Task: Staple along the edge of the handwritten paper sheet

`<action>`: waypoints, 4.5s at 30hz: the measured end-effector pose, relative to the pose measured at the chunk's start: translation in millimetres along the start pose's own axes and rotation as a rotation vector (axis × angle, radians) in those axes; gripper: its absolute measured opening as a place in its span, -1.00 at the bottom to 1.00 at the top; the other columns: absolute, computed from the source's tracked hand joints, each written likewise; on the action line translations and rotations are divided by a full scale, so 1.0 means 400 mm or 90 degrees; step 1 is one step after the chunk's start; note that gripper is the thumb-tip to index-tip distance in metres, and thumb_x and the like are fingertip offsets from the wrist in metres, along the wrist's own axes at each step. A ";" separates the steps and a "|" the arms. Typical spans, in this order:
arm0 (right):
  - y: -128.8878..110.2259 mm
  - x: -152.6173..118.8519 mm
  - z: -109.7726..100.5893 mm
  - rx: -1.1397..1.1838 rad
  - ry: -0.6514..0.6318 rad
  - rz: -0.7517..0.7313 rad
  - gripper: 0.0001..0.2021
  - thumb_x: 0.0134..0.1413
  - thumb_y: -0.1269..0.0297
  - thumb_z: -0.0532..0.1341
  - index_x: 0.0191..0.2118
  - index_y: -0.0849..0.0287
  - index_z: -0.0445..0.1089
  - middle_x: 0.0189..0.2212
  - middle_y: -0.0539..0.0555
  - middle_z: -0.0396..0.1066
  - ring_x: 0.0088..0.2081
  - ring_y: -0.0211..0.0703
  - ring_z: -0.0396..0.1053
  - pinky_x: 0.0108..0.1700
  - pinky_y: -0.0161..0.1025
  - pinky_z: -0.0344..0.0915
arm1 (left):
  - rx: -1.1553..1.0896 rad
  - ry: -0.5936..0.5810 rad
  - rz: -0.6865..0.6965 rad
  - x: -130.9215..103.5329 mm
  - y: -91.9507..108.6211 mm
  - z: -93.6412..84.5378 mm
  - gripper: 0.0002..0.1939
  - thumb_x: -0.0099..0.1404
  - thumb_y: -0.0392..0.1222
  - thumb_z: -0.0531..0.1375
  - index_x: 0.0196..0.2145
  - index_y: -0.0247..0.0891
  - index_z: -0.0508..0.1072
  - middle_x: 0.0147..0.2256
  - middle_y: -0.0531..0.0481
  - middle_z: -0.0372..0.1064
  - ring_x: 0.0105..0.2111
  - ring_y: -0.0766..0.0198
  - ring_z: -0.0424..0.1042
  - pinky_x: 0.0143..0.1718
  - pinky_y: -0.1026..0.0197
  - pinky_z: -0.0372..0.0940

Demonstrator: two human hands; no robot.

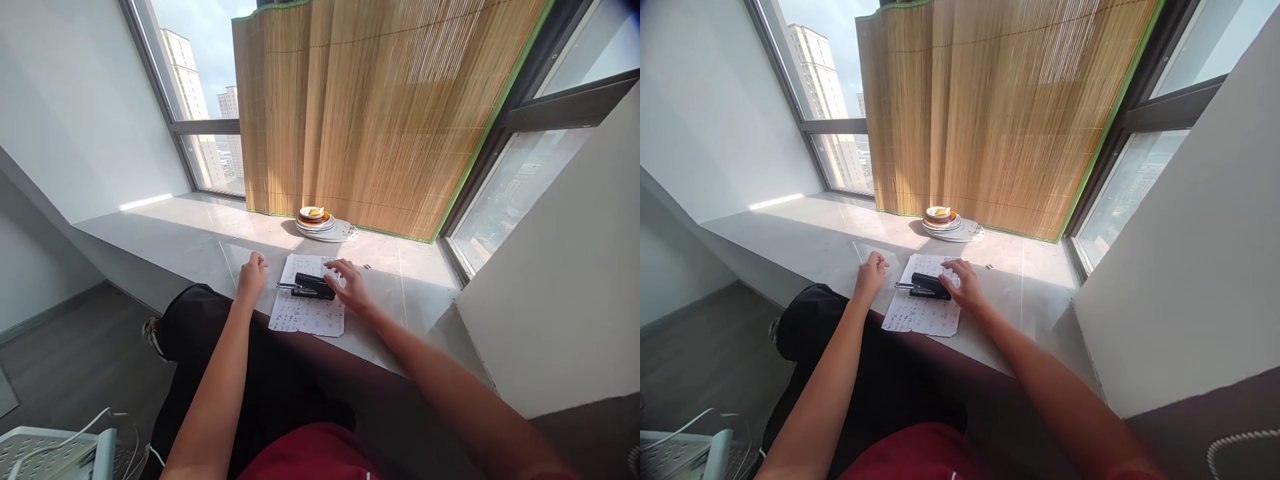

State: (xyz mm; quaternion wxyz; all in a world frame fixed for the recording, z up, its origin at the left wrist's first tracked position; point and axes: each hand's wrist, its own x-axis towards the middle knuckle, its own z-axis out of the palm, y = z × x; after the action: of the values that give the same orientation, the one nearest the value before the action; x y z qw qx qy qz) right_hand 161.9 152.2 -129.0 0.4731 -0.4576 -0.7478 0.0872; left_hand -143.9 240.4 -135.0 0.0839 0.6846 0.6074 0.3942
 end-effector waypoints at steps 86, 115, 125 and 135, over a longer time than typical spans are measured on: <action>0.078 0.017 -0.188 -0.167 -0.065 0.311 -0.67 0.12 0.45 0.24 -0.02 0.13 0.62 -0.15 0.15 0.62 -0.10 0.04 0.51 -0.01 -0.09 0.38 | 0.241 -0.281 0.323 -0.207 0.189 -0.014 -0.71 0.56 -0.25 0.08 0.12 -0.33 0.48 0.24 -0.30 0.35 0.32 -0.13 0.26 0.45 -0.30 0.04; 0.016 0.002 -0.100 -0.186 -0.171 0.105 -0.56 0.07 0.56 0.17 0.01 0.06 0.56 -0.07 0.14 0.58 -0.02 0.12 0.42 0.05 0.01 0.30 | 0.101 -0.410 0.330 -0.244 0.197 0.011 -0.39 0.60 -0.16 0.17 0.48 0.25 0.17 0.51 -0.06 -0.08 0.49 -0.40 -0.16 0.43 -0.46 -0.09; -0.012 -0.001 -0.093 -0.150 -0.179 0.095 -0.67 0.10 0.47 0.13 -0.06 0.12 0.51 -0.08 0.17 0.55 0.00 0.13 0.40 0.09 0.06 0.32 | 0.119 -0.410 0.312 -0.258 0.225 0.012 -0.37 0.52 -0.26 0.19 0.42 0.28 0.29 0.51 -0.03 -0.07 0.47 -0.49 -0.14 0.39 -0.59 -0.12; -0.026 -0.013 -0.040 -0.126 -0.176 0.003 -0.53 0.36 0.39 0.12 0.30 -0.03 0.46 -0.05 0.17 0.51 0.00 0.15 0.38 0.13 0.08 0.31 | 0.119 -0.406 0.311 -0.277 0.245 0.037 -0.35 0.56 -0.20 0.17 0.50 0.15 0.17 0.54 -0.11 -0.24 0.50 -0.38 -0.26 0.44 -0.50 -0.16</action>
State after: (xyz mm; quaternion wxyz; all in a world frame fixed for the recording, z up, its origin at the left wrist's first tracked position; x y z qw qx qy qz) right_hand 168.9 137.5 -118.1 0.3177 -0.4875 -0.8097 0.0764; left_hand -54.1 122.1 -135.1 0.1096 0.9012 0.4036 0.1140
